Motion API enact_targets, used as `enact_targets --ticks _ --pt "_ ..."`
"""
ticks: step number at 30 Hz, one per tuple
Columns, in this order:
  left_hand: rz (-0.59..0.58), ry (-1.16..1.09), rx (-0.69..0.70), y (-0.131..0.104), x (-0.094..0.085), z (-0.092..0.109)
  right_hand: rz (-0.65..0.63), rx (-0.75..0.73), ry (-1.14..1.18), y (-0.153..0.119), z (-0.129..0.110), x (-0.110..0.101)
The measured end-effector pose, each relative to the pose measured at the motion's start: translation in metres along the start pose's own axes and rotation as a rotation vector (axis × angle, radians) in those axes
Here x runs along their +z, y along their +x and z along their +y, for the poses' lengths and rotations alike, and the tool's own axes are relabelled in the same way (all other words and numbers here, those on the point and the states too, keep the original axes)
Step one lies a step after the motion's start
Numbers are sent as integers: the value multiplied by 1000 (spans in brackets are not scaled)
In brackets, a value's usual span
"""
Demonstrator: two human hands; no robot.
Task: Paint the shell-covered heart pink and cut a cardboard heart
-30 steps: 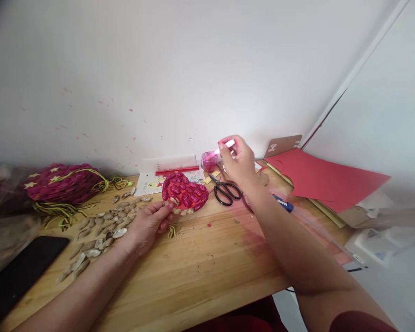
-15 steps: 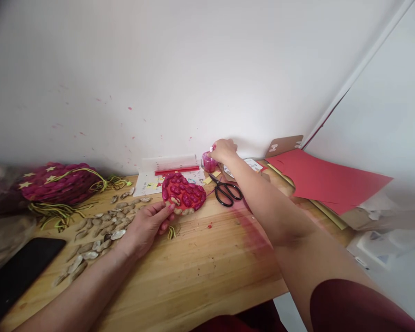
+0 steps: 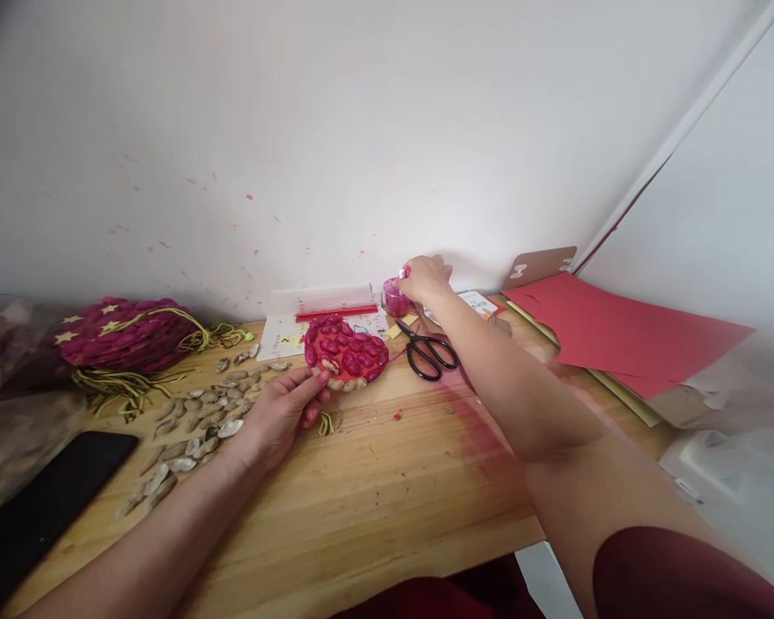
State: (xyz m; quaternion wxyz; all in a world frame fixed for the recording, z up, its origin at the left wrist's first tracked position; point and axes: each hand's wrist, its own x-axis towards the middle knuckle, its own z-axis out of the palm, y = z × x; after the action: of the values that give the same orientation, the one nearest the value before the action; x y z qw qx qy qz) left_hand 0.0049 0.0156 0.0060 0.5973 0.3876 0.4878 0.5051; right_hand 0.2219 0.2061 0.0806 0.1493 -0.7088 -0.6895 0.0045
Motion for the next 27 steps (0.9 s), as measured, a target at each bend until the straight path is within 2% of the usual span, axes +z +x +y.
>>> enact_targets --ticks 4,7,9,12,15,17,20,27 --pt "11 -61 -16 -1 2 3 129 14 148 -10 11 -13" --pt "15 -86 -27 -1 2 4 314 -20 438 -22 19 -24" --pt "18 -94 -32 -1 2 3 358 -98 698 -38 20 -30" --pt "8 -99 -39 -2 2 3 220 -327 991 -77 12 -33" --pt "-26 -88 -46 -3 3 5 -41 -464 1085 -122 0 -32" --pt "-47 -82 -59 -5 4 6 -124 -492 1078 -144 -4 -30" --pt "-56 -82 -91 -8 5 7 -109 -518 996 -158 -4 -27" --pt "-56 -78 -115 -9 6 11 -29 -572 906 -159 -1 -23"
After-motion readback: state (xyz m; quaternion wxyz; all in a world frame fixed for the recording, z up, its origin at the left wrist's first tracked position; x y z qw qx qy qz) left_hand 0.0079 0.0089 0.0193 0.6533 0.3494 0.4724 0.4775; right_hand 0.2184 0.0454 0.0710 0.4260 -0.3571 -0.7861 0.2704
